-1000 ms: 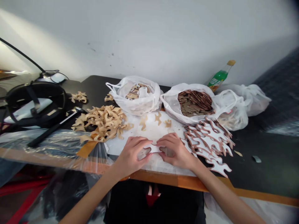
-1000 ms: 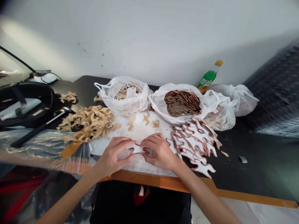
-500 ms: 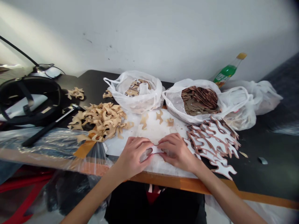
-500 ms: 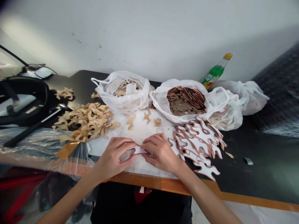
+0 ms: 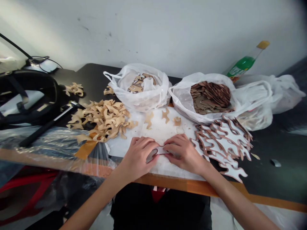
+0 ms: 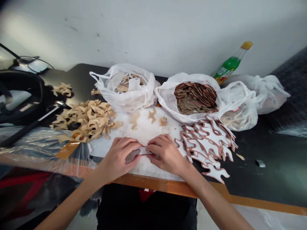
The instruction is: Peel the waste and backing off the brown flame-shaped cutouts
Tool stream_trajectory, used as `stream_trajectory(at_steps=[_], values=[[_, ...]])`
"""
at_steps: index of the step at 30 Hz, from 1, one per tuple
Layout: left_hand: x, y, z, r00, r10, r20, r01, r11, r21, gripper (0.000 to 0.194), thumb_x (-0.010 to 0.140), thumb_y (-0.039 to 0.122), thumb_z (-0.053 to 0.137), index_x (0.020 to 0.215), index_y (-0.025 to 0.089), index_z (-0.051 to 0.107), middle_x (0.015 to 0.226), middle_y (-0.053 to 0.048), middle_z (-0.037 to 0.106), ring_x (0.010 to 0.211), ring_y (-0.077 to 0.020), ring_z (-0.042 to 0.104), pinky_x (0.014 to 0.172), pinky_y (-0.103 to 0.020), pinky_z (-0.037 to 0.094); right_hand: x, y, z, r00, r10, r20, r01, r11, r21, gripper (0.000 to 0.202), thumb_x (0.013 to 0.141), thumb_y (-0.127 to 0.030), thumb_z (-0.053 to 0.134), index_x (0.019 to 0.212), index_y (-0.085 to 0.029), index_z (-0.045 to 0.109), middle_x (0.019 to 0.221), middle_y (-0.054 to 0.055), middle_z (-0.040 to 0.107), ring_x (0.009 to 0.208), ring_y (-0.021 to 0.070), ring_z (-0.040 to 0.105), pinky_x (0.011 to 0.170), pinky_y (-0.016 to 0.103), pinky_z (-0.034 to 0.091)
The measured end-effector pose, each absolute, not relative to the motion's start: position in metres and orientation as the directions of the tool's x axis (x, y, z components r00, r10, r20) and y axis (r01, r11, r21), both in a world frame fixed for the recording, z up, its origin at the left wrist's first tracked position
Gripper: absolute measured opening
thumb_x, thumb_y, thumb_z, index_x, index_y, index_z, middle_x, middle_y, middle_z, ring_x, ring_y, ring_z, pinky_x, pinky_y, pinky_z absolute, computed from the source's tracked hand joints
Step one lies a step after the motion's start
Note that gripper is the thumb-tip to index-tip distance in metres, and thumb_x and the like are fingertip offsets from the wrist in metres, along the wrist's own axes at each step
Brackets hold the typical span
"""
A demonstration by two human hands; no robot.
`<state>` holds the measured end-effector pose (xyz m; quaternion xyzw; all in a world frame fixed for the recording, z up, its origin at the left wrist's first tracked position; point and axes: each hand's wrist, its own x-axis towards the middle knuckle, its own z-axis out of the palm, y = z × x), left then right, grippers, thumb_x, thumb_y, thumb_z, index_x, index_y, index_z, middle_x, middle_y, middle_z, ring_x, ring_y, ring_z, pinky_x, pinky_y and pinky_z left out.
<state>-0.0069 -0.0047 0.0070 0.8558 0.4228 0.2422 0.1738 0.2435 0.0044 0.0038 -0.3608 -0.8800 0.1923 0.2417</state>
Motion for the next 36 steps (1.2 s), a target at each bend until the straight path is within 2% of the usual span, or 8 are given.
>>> stream_trajectory(at_steps=[18, 26, 36], values=[[-0.009, -0.0008, 0.0035, 0.526, 0.818, 0.23, 0.633, -0.558, 0.536, 0.019, 0.097, 0.03, 0.07, 0.116, 0.024, 0.069, 0.114, -0.004, 0.071, 0.109, -0.0241, 0.065, 0.096, -0.04, 0.041, 0.244, 0.0055, 0.0041, -0.612, 0.728, 0.308, 0.535, 0.668, -0.516, 0.012, 0.098, -0.025, 0.071, 0.11, -0.024, 0.073, 0.113, 0.007, 0.075, 0.105, 0.0244, 0.064, 0.094, 0.043, 0.045], [-0.0102, 0.0013, 0.0009, 0.514, 0.832, 0.208, 0.62, -0.528, 0.581, 0.022, 0.096, 0.03, 0.074, 0.117, 0.026, 0.068, 0.116, -0.003, 0.071, 0.111, -0.0239, 0.065, 0.098, -0.041, 0.039, 0.2434, 0.0045, 0.0057, -0.605, 0.734, 0.309, 0.533, 0.662, -0.527, 0.012, 0.098, -0.023, 0.071, 0.11, -0.023, 0.073, 0.113, 0.007, 0.075, 0.105, 0.0248, 0.064, 0.092, 0.043, 0.044], [-0.0103, 0.003, 0.0015, 0.503, 0.843, 0.19, 0.636, -0.51, 0.579, 0.022, 0.094, 0.034, 0.075, 0.114, 0.026, 0.071, 0.117, -0.005, 0.071, 0.112, -0.0252, 0.066, 0.099, -0.042, 0.042, 0.245, 0.0044, 0.003, -0.604, 0.739, 0.3, 0.554, 0.659, -0.508, 0.013, 0.098, -0.024, 0.071, 0.111, -0.025, 0.073, 0.113, 0.007, 0.075, 0.105, 0.0248, 0.065, 0.093, 0.042, 0.045]])
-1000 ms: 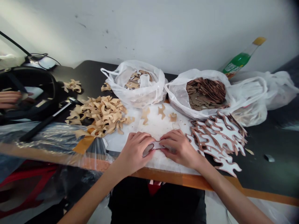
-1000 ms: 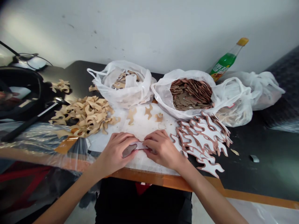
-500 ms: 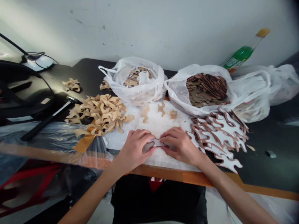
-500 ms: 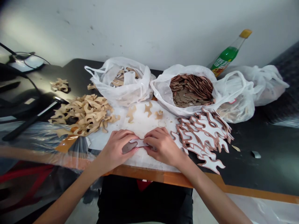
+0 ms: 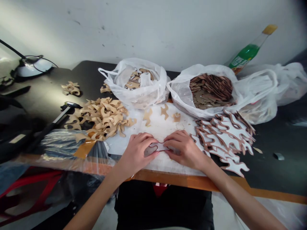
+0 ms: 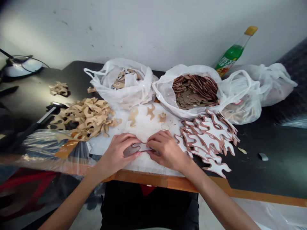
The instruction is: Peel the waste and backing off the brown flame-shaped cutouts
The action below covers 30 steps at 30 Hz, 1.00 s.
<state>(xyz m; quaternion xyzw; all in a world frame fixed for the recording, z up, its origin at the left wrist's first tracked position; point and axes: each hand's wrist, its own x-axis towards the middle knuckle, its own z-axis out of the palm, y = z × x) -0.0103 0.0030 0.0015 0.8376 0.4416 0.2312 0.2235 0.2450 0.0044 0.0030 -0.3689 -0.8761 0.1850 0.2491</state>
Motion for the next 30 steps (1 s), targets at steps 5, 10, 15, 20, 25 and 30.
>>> stream_trajectory(at_steps=[5, 10, 15, 20, 25, 30], values=[[-0.01, 0.004, 0.003, 0.504, 0.843, 0.186, 0.627, -0.506, 0.593, 0.021, 0.095, 0.035, 0.073, 0.113, 0.025, 0.071, 0.116, -0.005, 0.071, 0.109, -0.0252, 0.066, 0.097, -0.041, 0.042, 0.245, 0.005, 0.003, -0.594, 0.744, 0.306, 0.553, 0.653, -0.517, 0.014, 0.097, -0.023, 0.071, 0.11, -0.025, 0.073, 0.112, 0.007, 0.075, 0.106, 0.0249, 0.065, 0.094, 0.042, 0.046], [-0.01, 0.005, 0.001, 0.516, 0.836, 0.186, 0.638, -0.52, 0.568, 0.018, 0.096, 0.029, 0.072, 0.113, 0.025, 0.071, 0.115, -0.005, 0.07, 0.11, -0.0252, 0.066, 0.096, -0.042, 0.041, 0.244, 0.005, 0.004, -0.6, 0.743, 0.297, 0.555, 0.654, -0.515, 0.014, 0.097, -0.022, 0.071, 0.11, -0.025, 0.073, 0.112, 0.007, 0.075, 0.106, 0.0247, 0.065, 0.094, 0.043, 0.046], [-0.01, 0.001, 0.002, 0.572, 0.781, 0.25, 0.644, -0.616, 0.453, 0.018, 0.101, 0.028, 0.066, 0.118, 0.025, 0.072, 0.118, -0.007, 0.07, 0.109, -0.0242, 0.067, 0.093, -0.041, 0.045, 0.245, 0.001, 0.006, -0.592, 0.739, 0.321, 0.565, 0.665, -0.489, 0.014, 0.095, -0.027, 0.072, 0.109, -0.024, 0.074, 0.119, 0.01, 0.072, 0.109, 0.0271, 0.064, 0.097, 0.045, 0.05], [-0.006, -0.014, 0.001, 0.691, 0.597, 0.407, 0.597, -0.789, 0.145, 0.024, 0.105, 0.014, 0.055, 0.123, 0.017, 0.071, 0.133, -0.012, 0.072, 0.121, -0.0252, 0.068, 0.102, -0.043, 0.046, 0.241, -0.014, 0.012, -0.622, 0.708, 0.336, 0.627, 0.706, -0.328, 0.019, 0.099, -0.027, 0.066, 0.115, -0.02, 0.073, 0.134, 0.016, 0.069, 0.118, 0.0332, 0.064, 0.1, 0.053, 0.053], [-0.005, -0.039, -0.003, 0.716, 0.602, 0.354, 0.625, -0.778, 0.06, 0.051, 0.108, 0.035, 0.053, 0.149, 0.005, 0.055, 0.151, -0.02, 0.062, 0.142, -0.0311, 0.057, 0.119, -0.045, 0.041, 0.228, -0.047, 0.009, -0.627, 0.723, 0.29, 0.7, 0.686, -0.196, 0.052, 0.103, -0.023, 0.056, 0.151, -0.004, 0.052, 0.155, 0.025, 0.055, 0.147, 0.0376, 0.05, 0.116, 0.056, 0.048], [-0.009, -0.048, -0.002, 0.694, 0.658, 0.293, 0.652, -0.747, 0.13, 0.068, 0.106, 0.047, 0.053, 0.162, 0.011, 0.041, 0.163, -0.017, 0.05, 0.151, -0.0297, 0.049, 0.126, -0.045, 0.037, 0.232, -0.059, 0.005, -0.635, 0.746, 0.2, 0.705, 0.666, -0.243, 0.074, 0.104, -0.035, 0.059, 0.167, -0.01, 0.028, 0.168, 0.021, 0.039, 0.158, 0.0355, 0.036, 0.127, 0.061, 0.037]])
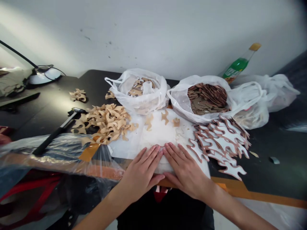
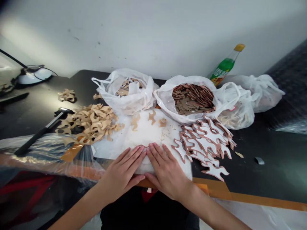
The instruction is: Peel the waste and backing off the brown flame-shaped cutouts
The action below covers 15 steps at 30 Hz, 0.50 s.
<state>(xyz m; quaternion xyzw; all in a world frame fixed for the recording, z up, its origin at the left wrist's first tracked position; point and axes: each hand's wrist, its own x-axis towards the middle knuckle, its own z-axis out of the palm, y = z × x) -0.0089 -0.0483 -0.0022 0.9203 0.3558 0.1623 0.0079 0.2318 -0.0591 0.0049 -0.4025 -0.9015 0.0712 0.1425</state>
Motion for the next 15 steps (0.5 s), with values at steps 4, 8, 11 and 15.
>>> stream_trajectory(at_steps=[4, 8, 11, 15], values=[[-0.014, -0.047, -0.001, 0.687, 0.669, 0.283, 0.655, -0.739, 0.159, 0.069, 0.105, 0.053, 0.054, 0.162, 0.015, 0.042, 0.164, -0.013, 0.049, 0.151, -0.0278, 0.048, 0.127, -0.044, 0.035, 0.241, -0.057, 0.006, -0.622, 0.763, 0.175, 0.717, 0.645, -0.264, 0.075, 0.105, -0.045, 0.061, 0.167, -0.016, 0.031, 0.167, 0.017, 0.042, 0.157, 0.0348, 0.038, 0.127, 0.062, 0.036], [-0.019, -0.05, -0.004, 0.672, 0.676, 0.304, 0.669, -0.729, 0.142, 0.064, 0.105, 0.052, 0.055, 0.158, 0.016, 0.047, 0.164, -0.013, 0.049, 0.152, -0.0286, 0.047, 0.125, -0.044, 0.035, 0.249, -0.065, 0.007, -0.577, 0.795, 0.187, 0.762, 0.606, -0.228, 0.072, 0.105, -0.044, 0.06, 0.166, -0.015, 0.034, 0.166, 0.017, 0.044, 0.154, 0.0355, 0.042, 0.125, 0.062, 0.038], [-0.023, -0.053, -0.005, 0.664, 0.666, 0.34, 0.672, -0.731, 0.117, 0.062, 0.105, 0.052, 0.055, 0.156, 0.016, 0.051, 0.162, -0.013, 0.052, 0.148, -0.0312, 0.051, 0.121, -0.047, 0.04, 0.25, -0.07, 0.008, -0.544, 0.814, 0.204, 0.791, 0.579, -0.2, 0.063, 0.106, -0.041, 0.058, 0.161, -0.014, 0.043, 0.163, 0.018, 0.049, 0.151, 0.035, 0.046, 0.125, 0.061, 0.038], [-0.028, -0.054, -0.005, 0.633, 0.649, 0.422, 0.652, -0.741, 0.162, 0.041, 0.105, 0.038, 0.059, 0.139, 0.015, 0.063, 0.145, -0.016, 0.066, 0.133, -0.031, 0.062, 0.111, -0.046, 0.05, 0.237, -0.064, 0.008, -0.464, 0.848, 0.257, 0.832, 0.517, -0.203, 0.047, 0.107, -0.035, 0.054, 0.149, -0.014, 0.058, 0.158, 0.018, 0.055, 0.145, 0.0338, 0.053, 0.123, 0.056, 0.042]])
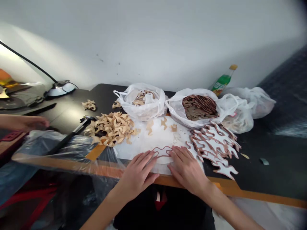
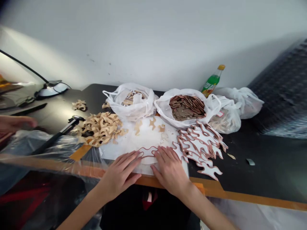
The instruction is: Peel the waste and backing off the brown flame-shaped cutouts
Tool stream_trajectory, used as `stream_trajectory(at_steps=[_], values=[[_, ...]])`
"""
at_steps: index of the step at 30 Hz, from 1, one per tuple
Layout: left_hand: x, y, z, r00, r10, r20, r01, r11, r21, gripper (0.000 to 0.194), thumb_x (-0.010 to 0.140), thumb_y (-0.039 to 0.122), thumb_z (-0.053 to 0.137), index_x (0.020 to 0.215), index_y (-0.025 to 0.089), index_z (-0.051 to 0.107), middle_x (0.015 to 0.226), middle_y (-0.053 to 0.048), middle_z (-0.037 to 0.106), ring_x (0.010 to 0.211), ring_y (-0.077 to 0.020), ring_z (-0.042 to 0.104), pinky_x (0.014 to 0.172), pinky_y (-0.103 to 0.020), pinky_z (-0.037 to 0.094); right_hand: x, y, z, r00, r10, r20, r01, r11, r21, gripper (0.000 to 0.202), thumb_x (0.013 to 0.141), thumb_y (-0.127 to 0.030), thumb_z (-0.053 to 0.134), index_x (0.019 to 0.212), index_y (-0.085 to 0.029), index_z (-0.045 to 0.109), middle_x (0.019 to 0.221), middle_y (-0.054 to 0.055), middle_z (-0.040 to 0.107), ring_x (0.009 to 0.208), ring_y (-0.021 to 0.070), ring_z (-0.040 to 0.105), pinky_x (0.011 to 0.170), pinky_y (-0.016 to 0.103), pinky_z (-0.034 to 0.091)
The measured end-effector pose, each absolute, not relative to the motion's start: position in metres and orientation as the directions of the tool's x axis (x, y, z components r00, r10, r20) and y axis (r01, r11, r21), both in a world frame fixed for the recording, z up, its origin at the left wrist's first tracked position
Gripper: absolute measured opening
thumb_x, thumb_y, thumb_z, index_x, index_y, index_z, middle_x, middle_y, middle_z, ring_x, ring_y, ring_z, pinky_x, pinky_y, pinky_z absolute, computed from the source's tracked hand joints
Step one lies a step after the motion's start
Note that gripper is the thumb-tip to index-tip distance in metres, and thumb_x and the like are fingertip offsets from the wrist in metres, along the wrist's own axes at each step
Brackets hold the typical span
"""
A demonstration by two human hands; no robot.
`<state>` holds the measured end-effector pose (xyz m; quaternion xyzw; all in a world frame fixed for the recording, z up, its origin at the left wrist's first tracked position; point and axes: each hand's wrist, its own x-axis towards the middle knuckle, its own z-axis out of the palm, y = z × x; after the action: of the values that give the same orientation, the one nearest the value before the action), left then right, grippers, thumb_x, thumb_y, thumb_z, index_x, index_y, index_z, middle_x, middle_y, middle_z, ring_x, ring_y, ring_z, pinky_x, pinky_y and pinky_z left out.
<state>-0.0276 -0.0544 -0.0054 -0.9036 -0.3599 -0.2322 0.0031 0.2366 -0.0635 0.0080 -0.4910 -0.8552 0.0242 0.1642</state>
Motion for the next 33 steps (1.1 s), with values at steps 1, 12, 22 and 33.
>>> stream_trajectory(at_steps=[1, 12, 22, 33], values=[[-0.028, -0.055, -0.006, 0.602, 0.653, 0.459, 0.652, -0.734, 0.189, 0.033, 0.105, 0.03, 0.059, 0.133, 0.015, 0.066, 0.136, -0.015, 0.07, 0.126, -0.0288, 0.066, 0.107, -0.044, 0.053, 0.23, -0.061, 0.008, -0.466, 0.844, 0.266, 0.827, 0.523, -0.208, 0.048, 0.107, -0.034, 0.054, 0.151, -0.013, 0.055, 0.161, 0.019, 0.051, 0.147, 0.034, 0.051, 0.123, 0.055, 0.042], [-0.042, -0.04, 0.002, 0.309, 0.676, 0.669, 0.603, -0.683, 0.412, 0.014, 0.102, 0.013, 0.063, 0.11, 0.021, 0.072, 0.094, -0.002, 0.08, 0.082, -0.0143, 0.075, 0.08, -0.024, 0.057, 0.207, -0.083, 0.004, -0.602, 0.754, 0.264, 0.624, 0.65, -0.435, 0.042, 0.102, -0.028, 0.065, 0.142, -0.02, 0.058, 0.138, 0.012, 0.068, 0.13, 0.0294, 0.059, 0.113, 0.049, 0.046], [-0.005, 0.077, 0.037, 0.271, 0.92, 0.283, 0.932, -0.325, 0.162, 0.027, 0.098, 0.039, 0.066, 0.102, 0.013, 0.076, 0.107, -0.019, 0.075, 0.103, -0.0354, 0.07, 0.091, -0.043, 0.051, 0.21, -0.094, 0.009, -0.68, 0.66, 0.318, 0.525, 0.742, -0.418, 0.016, 0.105, -0.022, 0.059, 0.12, -0.022, 0.065, 0.108, 0.006, 0.072, 0.102, 0.0227, 0.064, 0.092, 0.039, 0.047], [-0.009, 0.107, 0.015, 0.295, 0.898, 0.325, 0.705, -0.434, 0.561, 0.017, 0.1, 0.033, 0.051, 0.09, 0.022, 0.06, 0.084, -0.004, 0.071, 0.079, -0.0227, 0.067, 0.076, -0.033, 0.048, 0.352, -0.038, 0.055, -0.243, 0.564, 0.789, 0.935, 0.353, 0.036, 0.027, 0.102, -0.016, 0.065, 0.128, -0.023, 0.071, 0.118, 0.009, 0.079, 0.109, 0.0271, 0.071, 0.094, 0.042, 0.046]])
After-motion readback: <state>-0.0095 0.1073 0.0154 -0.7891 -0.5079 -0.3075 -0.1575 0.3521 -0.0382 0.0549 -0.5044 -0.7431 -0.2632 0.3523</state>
